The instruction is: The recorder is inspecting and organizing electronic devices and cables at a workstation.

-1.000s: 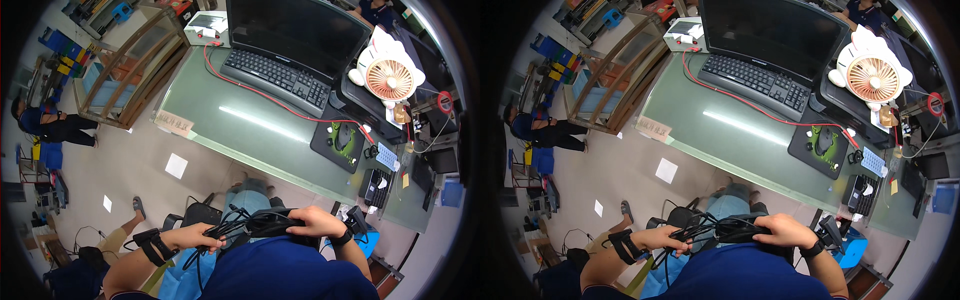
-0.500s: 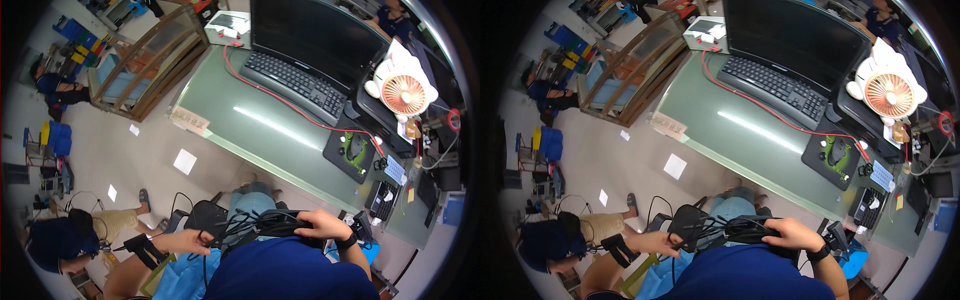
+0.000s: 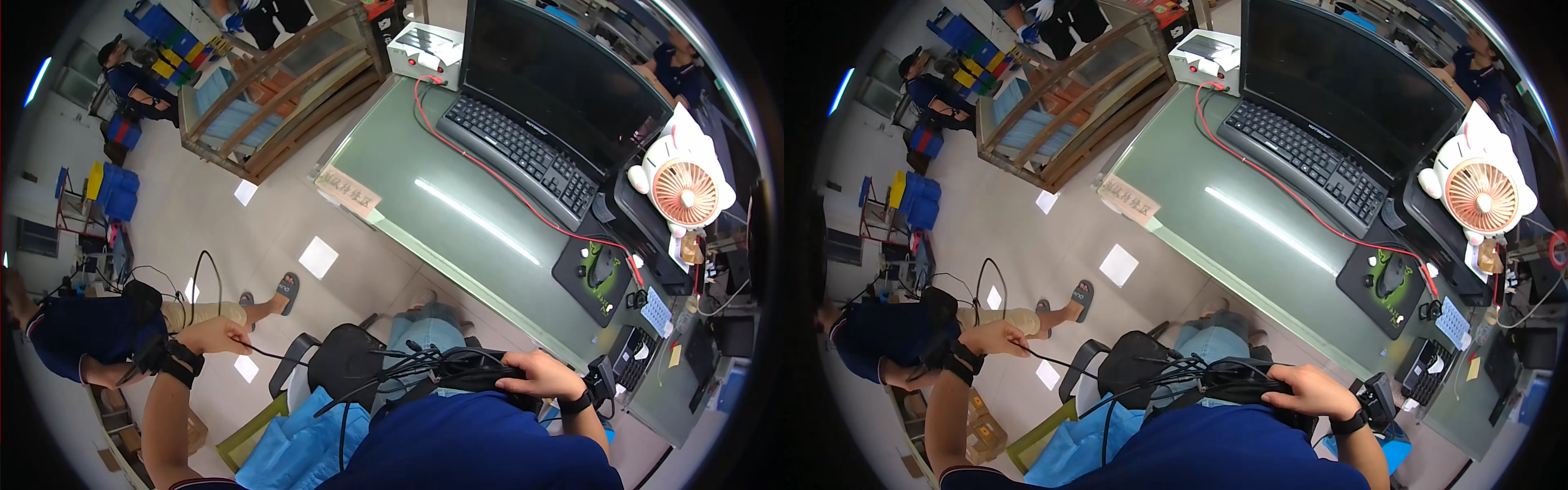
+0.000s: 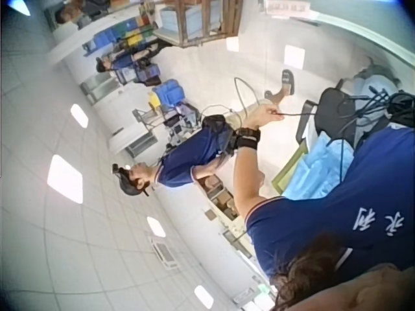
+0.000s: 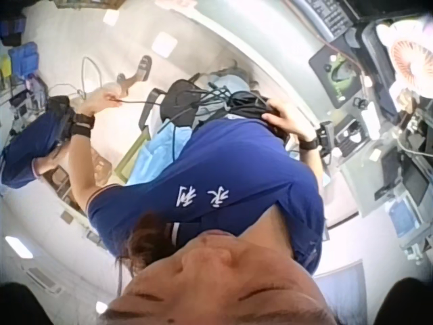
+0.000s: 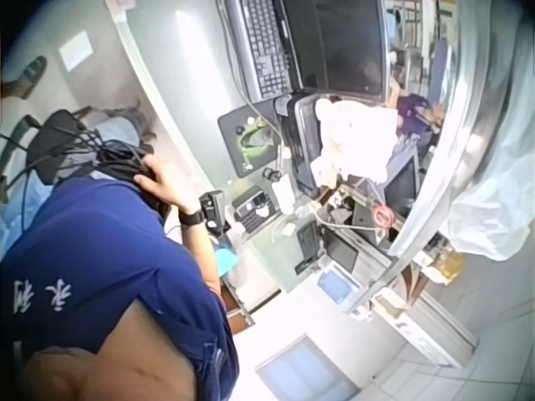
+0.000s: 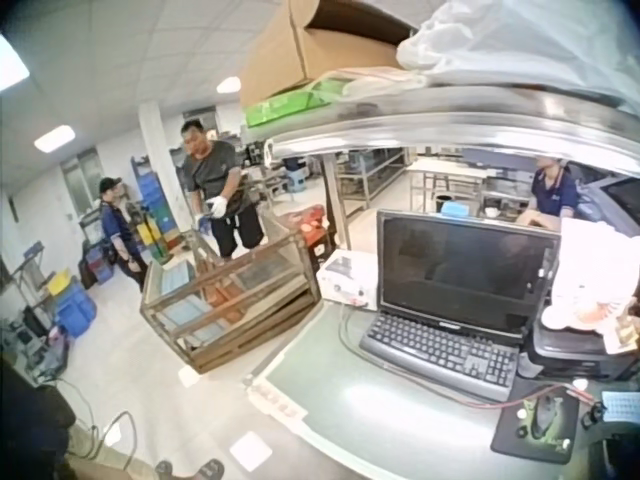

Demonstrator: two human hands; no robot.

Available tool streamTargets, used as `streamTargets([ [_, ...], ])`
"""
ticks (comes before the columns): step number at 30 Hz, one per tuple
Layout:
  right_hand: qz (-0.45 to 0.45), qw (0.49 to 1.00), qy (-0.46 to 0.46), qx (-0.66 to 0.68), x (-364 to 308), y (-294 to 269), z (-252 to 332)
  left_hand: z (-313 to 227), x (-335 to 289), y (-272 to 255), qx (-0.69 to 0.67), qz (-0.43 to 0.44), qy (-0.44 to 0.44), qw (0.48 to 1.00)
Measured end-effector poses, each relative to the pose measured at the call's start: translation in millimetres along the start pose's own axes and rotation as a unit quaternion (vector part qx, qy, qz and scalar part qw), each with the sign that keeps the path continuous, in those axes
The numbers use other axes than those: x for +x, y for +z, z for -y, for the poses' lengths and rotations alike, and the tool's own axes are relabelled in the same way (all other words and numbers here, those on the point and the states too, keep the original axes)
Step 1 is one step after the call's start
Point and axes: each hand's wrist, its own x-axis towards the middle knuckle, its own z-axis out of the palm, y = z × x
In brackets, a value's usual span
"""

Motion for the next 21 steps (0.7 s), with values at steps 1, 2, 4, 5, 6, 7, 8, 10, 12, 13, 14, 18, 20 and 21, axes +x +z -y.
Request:
streamTargets([
  [1, 0.001, 1.0, 0.013, 0.0, -1.2, -0.4, 0.3, -1.8, -1.2, 1.8, 0.017, 0.019, -0.018, 1.0],
  [2, -0.002, 1.0, 0.016, 0.002, -1.6, 1.0, -2.8, -4.0, -1.2, 4.0, 0.034, 0.037, -0.036, 0.998],
  [4, -0.034, 0.999, -0.029, 0.011, 0.0, 5.5, -12.7, -9.5, 4.3, 34.8, 0.038, 0.153, -0.027, 0.987],
  [5, -0.039, 0.999, -0.026, 0.014, -1.2, 7.9, -16.5, -10.6, 16.0, 53.4, -0.09, 0.231, -0.002, 0.969],
  [6, -0.044, 0.998, -0.031, 0.017, -0.7, 10.6, -17.6, -24.9, 20.1, 72.3, -0.149, 0.27, 0.055, 0.95],
  [7, -0.053, 0.998, -0.037, 0.026, -3.6, 12.2, -21.3, -47.5, 25.5, 88.0, -0.2, 0.308, 0.107, 0.924],
  [8, -0.053, 0.998, -0.036, 0.025, -3.7, 11.8, -16.1, -51.5, 38.0, 102.5, -0.168, 0.336, 0.177, 0.91],
  [10, -0.019, 1.0, 0.008, 0.012, -3.6, 6.6, -3.9, -64.0, 55.7, 128.6, -0.282, 0.308, 0.158, 0.895],
  [12, -0.021, 1.0, 0.002, 0.013, -1.0, 8.3, -4.3, -85.7, 71.1, 136.7, -0.309, 0.253, 0.151, 0.904],
  [13, -0.018, 1.0, -0.01, 0.012, -0.4, 9.5, -5.6, -92.5, 75.2, 135.9, -0.347, 0.24, 0.126, 0.898],
  [14, -0.023, 1.0, -0.004, 0.013, -0.4, 10.6, -5.2, -89.2, 82.7, 136.4, -0.343, 0.248, 0.126, 0.897],
  [18, -0.022, 1.0, -0.019, 0.011, -3.9, 18.3, -9.7, -83.5, 98.2, 129.6, -0.502, 0.354, 0.125, 0.779],
  [20, -0.091, 0.995, -0.023, 0.039, -5.7, 25.6, -5.4, -101.7, 89.2, 120.0, -0.389, 0.393, 0.047, 0.832],
  [21, -0.094, 0.995, -0.02, 0.041, -5.9, 27.4, -2.5, -116.7, 82.7, 123.8, -0.308, 0.349, 0.018, 0.885],
])
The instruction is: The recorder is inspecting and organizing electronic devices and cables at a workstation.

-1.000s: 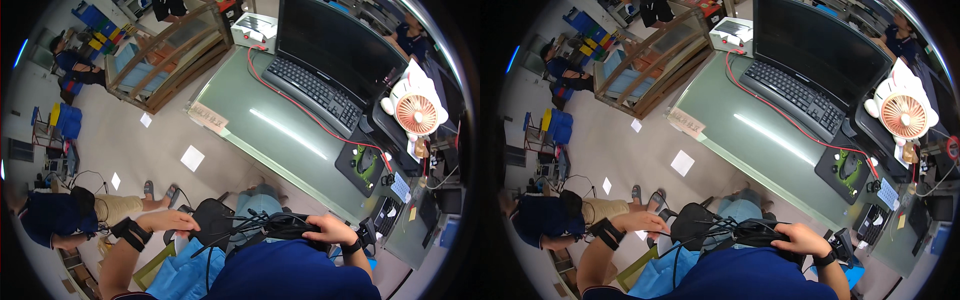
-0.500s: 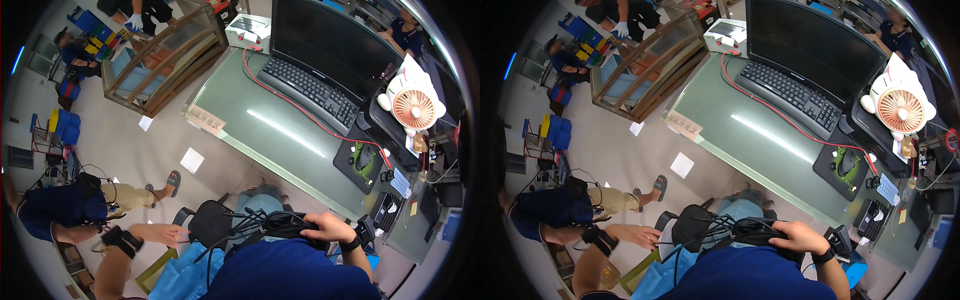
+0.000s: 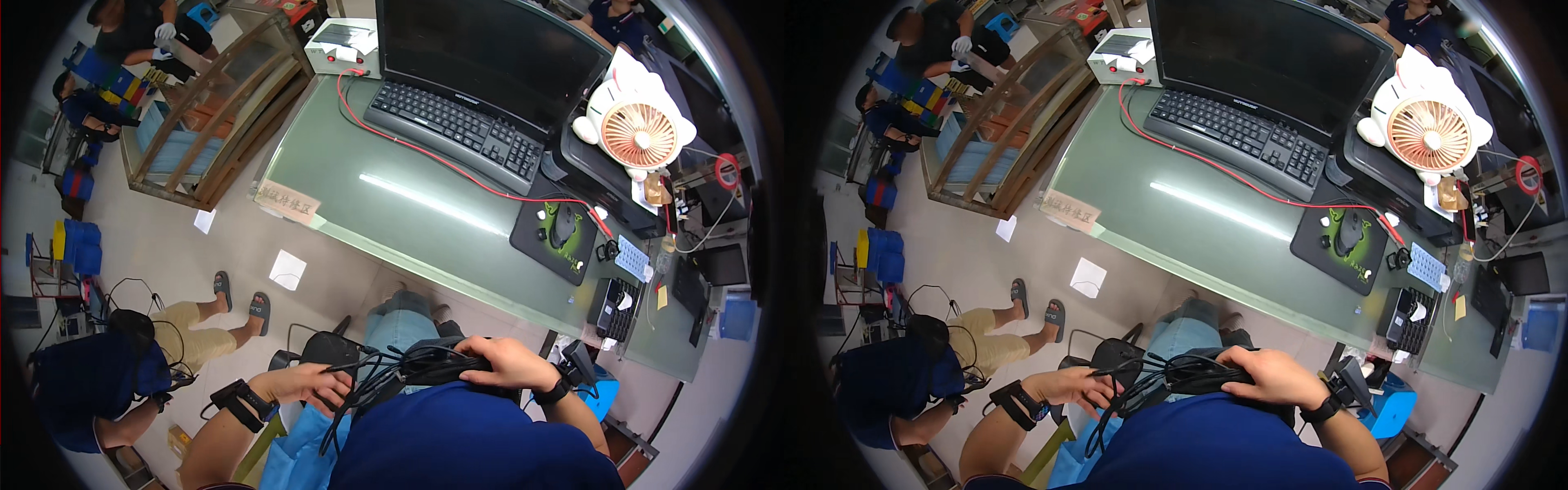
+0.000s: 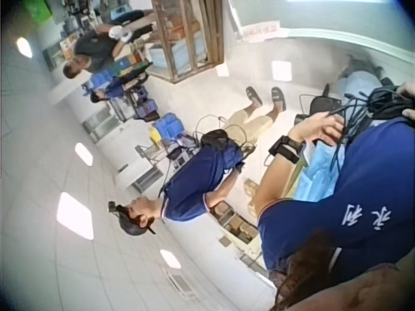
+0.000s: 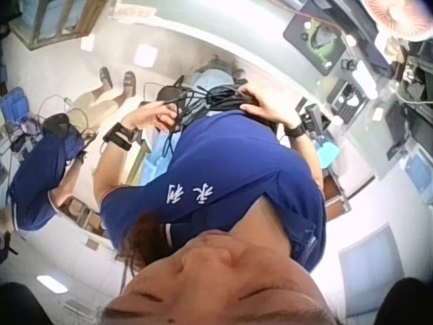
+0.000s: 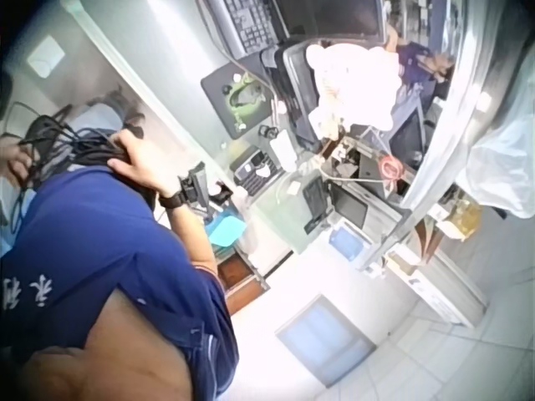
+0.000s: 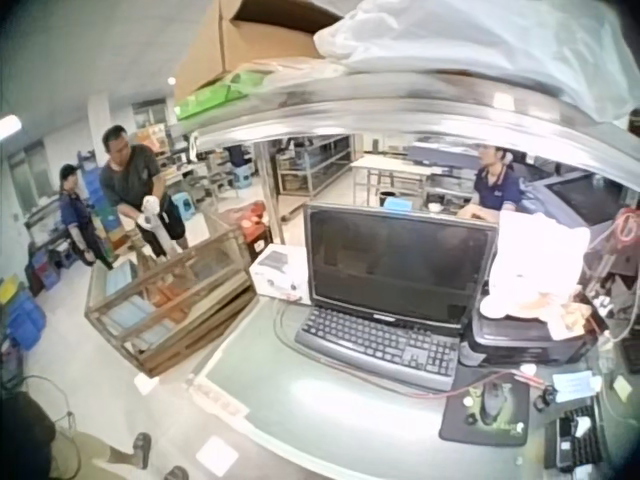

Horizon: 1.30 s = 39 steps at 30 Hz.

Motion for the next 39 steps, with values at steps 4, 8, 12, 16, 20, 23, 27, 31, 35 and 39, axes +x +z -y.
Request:
streamTargets([
  [4, -0.027, 0.998, -0.021, -0.054, -0.1, 8.1, 5.8, -5.0, 14.2, 35.7, 0.266, -0.035, -0.081, 0.96],
  [8, -0.006, 0.999, -0.002, -0.036, -3.2, 11.3, 1.0, 16.3, 18.1, 30.4, 0.336, -0.098, -0.025, 0.936],
  [12, -0.039, 0.999, -0.01, -0.021, -6.9, 16.5, -5.4, 20.5, 21.9, 26.3, 0.431, -0.159, 0.088, 0.884],
  [16, -0.057, 0.998, -0.01, -0.019, -6.5, 18.1, -7.2, 13.0, 21.9, 21.0, 0.494, -0.164, 0.14, 0.843],
  [20, -0.065, 0.997, -0.001, -0.028, -7.7, 13.7, -5.1, -7.4, 16.8, 35.7, 0.245, -0.121, 0.032, 0.961],
  [23, -0.081, 0.996, 0.019, -0.037, -10.1, 13.7, -8.4, -19.6, 19.1, 42.5, 0.252, -0.139, -0.006, 0.958],
  [27, -0.072, 0.997, 0.025, 0.025, -18.4, 3.3, -11.8, -10.8, 24.2, 52.0, 0.2, -0.164, 0.001, 0.966],
  [31, -0.165, 0.984, -0.005, 0.063, -35.8, -2.5, -33.7, -7.2, 22.4, 52.5, 0.199, -0.157, 0.048, 0.966],
  [35, -0.349, 0.899, 0.02, 0.264, -47.1, -18.0, -82.5, -24.3, 25.7, 57.2, 0.157, -0.165, -0.04, 0.973],
  [39, -0.489, 0.857, 0.099, 0.126, -22.9, -46.7, -150.1, -32.8, 32.1, 67.8, 0.245, -0.179, -0.043, 0.952],
])
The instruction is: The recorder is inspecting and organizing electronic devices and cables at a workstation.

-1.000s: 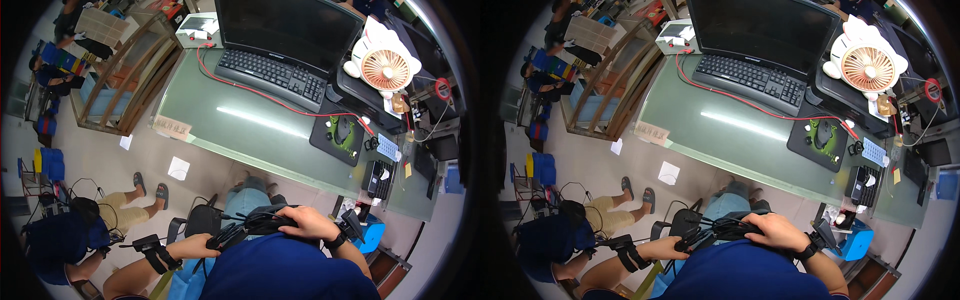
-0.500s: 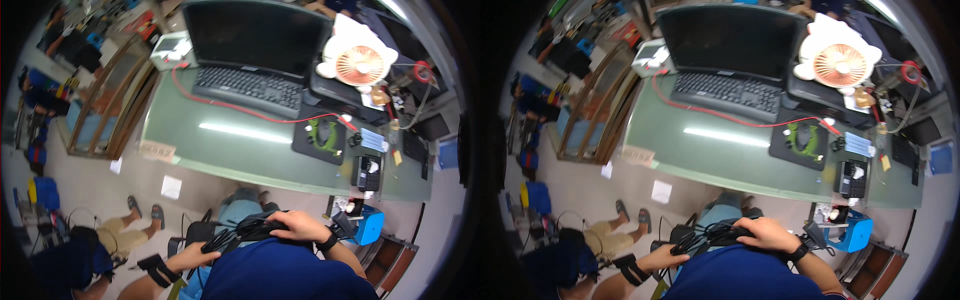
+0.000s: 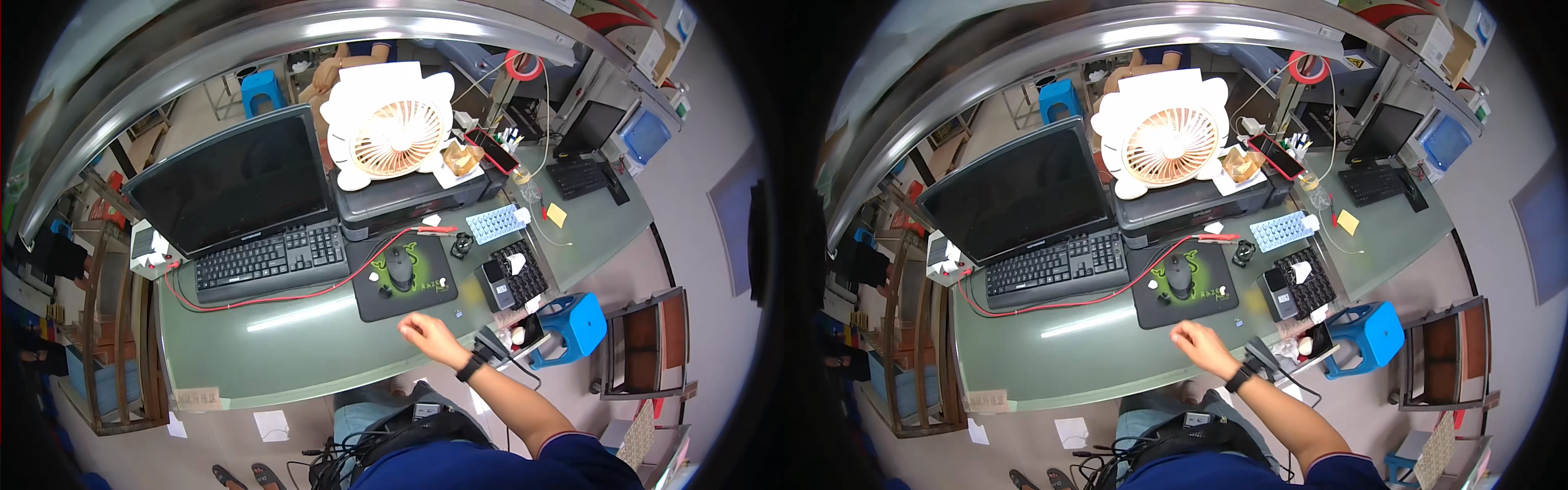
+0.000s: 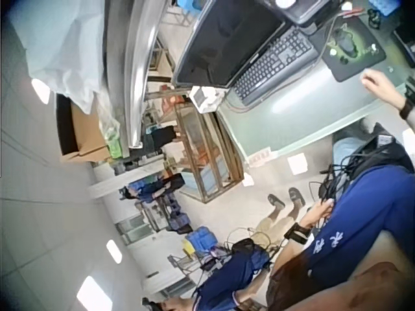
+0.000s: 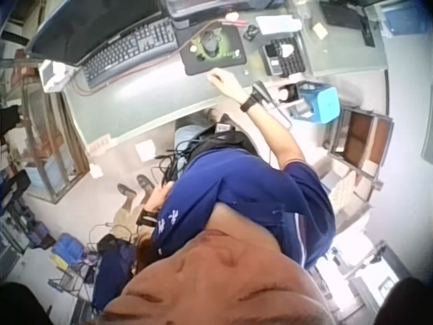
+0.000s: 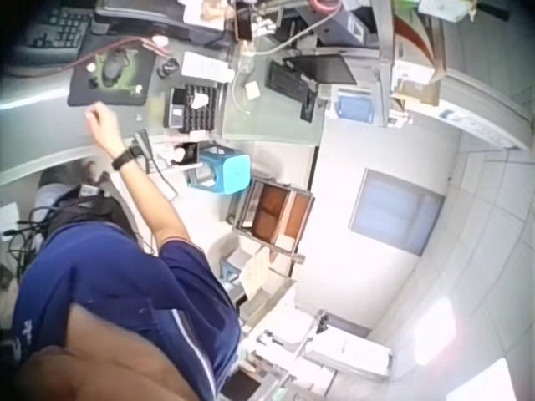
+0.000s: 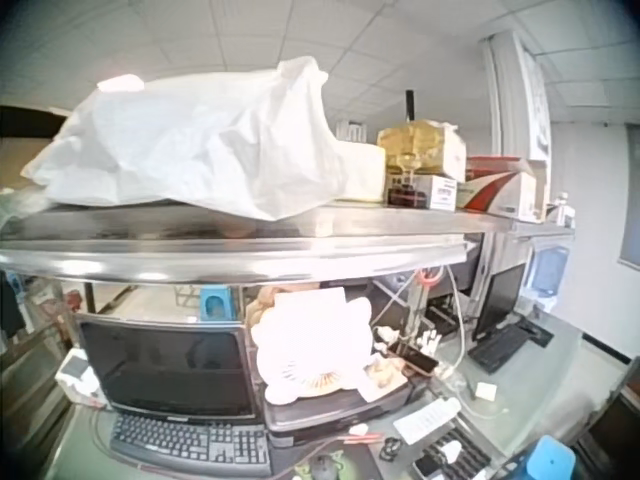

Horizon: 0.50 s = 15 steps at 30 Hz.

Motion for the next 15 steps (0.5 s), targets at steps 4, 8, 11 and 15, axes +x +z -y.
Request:
streamTargets([
  [4, -0.199, 0.96, -0.064, -0.187, 55.8, 30.0, -38.0, -0.7, 0.2, -8.0, -0.048, -0.013, -0.027, 0.998],
  [8, -0.21, 0.927, 0.004, -0.312, 94.8, 42.5, -60.5, 9.5, 11.1, -38.7, -0.171, 0.094, -0.025, 0.98],
  [11, -0.183, 0.915, 0.001, -0.36, 100.8, 50.1, -47.8, -6.1, 2.7, -48.8, -0.177, 0.097, -0.018, 0.979],
  [15, -0.082, 0.969, -0.078, -0.221, 84.3, 56.0, -5.9, -18.6, 6.5, -67.9, -0.171, 0.103, -0.017, 0.98],
])
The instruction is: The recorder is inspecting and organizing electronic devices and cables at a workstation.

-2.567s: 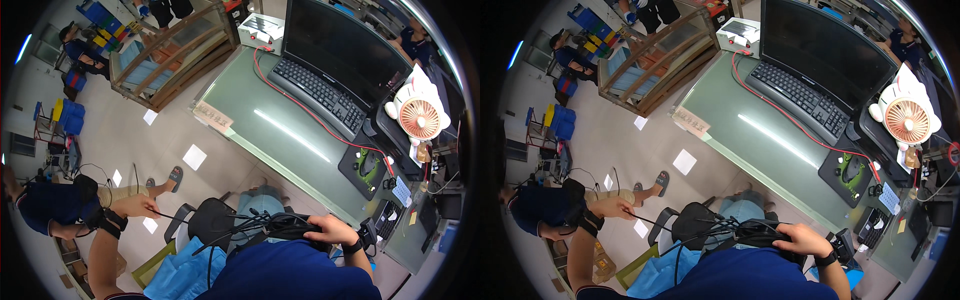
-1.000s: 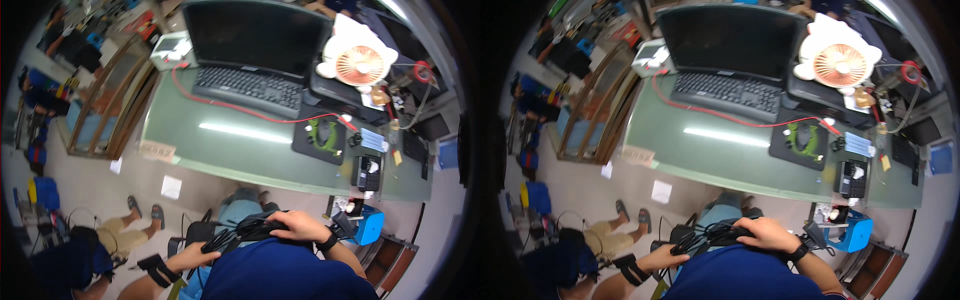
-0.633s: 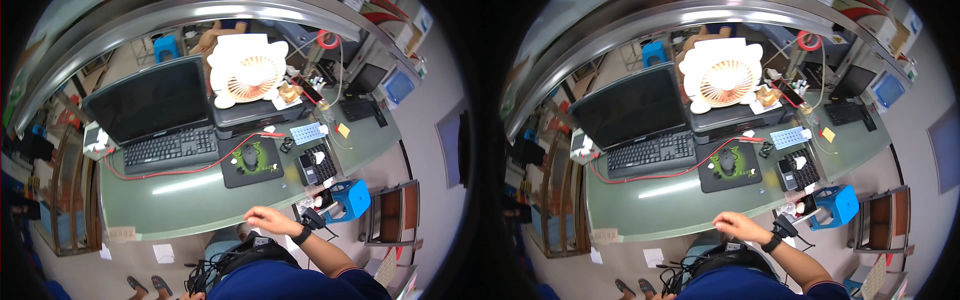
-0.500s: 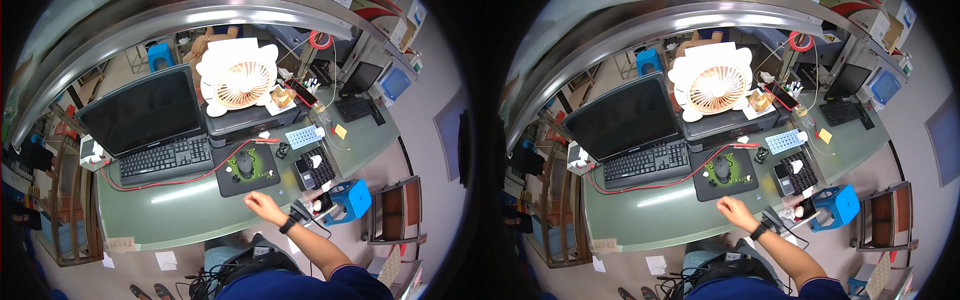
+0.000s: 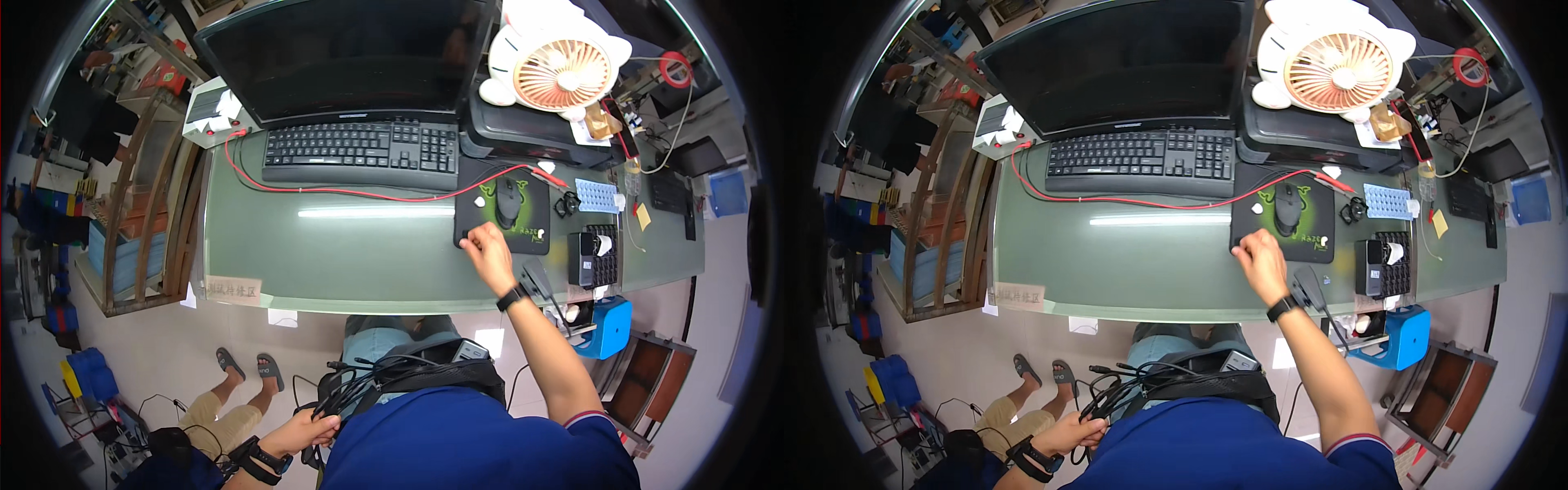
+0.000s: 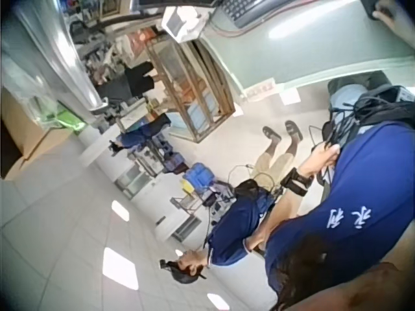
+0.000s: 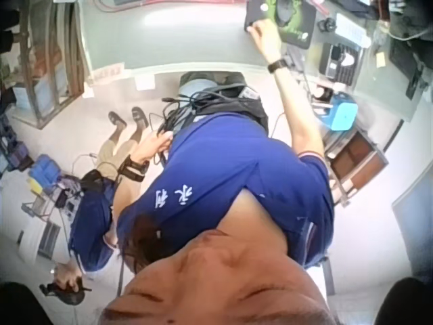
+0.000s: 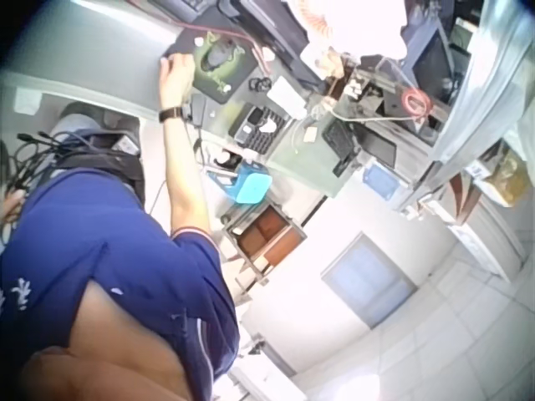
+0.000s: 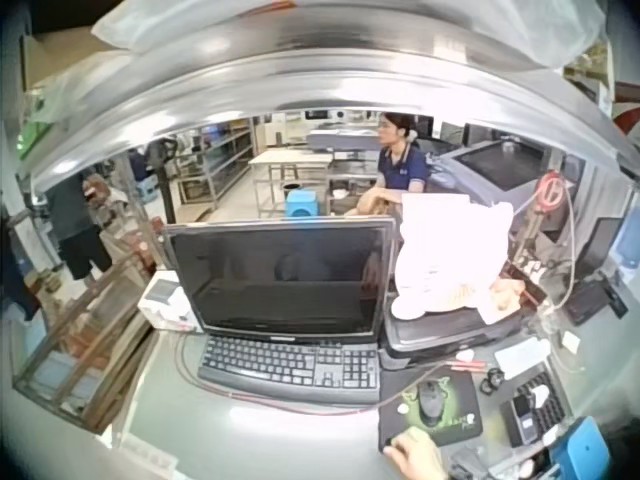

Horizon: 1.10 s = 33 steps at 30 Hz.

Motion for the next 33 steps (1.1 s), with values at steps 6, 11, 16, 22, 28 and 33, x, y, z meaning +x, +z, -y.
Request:
streamTargets([
  [6, 0.222, 0.938, -0.073, 0.257, -26.2, -57.2, 116.9, -3.0, 2.5, -28.8, 0.061, 0.036, 0.029, 0.997],
  [11, 0.38, 0.764, 0.059, 0.518, -30.6, -77.2, 170.6, -41.1, -17.0, -51.5, 0.091, -0.09, 0.261, 0.957],
  [16, 0.407, 0.656, 0.128, 0.623, -30.4, -52.5, 197.0, -110.2, -19.2, -13.2, 0.267, -0.257, 0.478, 0.796],
  [22, 0.408, 0.59, 0.167, 0.676, -31.5, -50.3, 209.8, -151.7, -15.7, 46.3, 0.481, -0.254, 0.573, 0.612],
  [28, 0.432, 0.576, 0.151, 0.677, -34.6, -47.6, 207.1, -155.0, -6.0, 45.4, 0.486, -0.2, 0.63, 0.572],
  [33, 0.398, 0.579, 0.149, 0.696, -35.4, -46.8, 210.1, -156.6, -9.5, 43.0, 0.475, -0.19, 0.606, 0.61],
])
